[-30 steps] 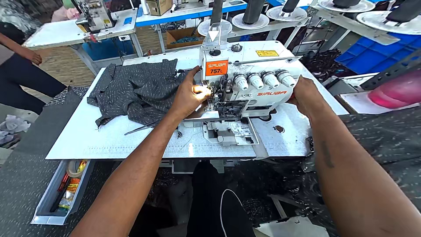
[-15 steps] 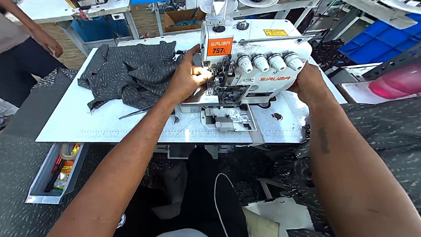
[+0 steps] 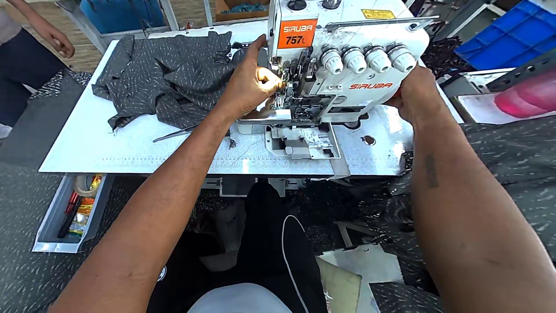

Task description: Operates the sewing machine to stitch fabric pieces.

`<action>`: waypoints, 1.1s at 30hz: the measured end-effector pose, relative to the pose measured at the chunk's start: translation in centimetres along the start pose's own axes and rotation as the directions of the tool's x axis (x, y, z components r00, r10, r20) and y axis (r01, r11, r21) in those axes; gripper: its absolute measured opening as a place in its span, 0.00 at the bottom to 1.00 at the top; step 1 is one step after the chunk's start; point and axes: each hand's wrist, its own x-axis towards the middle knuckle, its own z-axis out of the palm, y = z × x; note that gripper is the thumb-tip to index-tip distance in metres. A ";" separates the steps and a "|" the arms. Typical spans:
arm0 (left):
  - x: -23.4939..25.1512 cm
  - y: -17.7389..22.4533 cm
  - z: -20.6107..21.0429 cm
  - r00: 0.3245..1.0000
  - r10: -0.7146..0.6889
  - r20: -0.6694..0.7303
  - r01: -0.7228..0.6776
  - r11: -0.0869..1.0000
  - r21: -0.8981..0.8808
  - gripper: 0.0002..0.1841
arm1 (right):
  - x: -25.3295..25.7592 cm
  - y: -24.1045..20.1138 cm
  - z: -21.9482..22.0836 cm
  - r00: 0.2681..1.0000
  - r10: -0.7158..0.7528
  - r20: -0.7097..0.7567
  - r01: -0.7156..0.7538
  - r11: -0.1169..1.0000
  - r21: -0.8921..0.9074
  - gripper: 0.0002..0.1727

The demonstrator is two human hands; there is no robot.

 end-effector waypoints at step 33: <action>0.1 0.0 0.2 0.999 0.025 -0.048 -0.025 1.000 0.002 0.50 | -0.6 -0.5 0.2 1.000 -0.013 -0.023 0.013 1.000 -0.009 0.34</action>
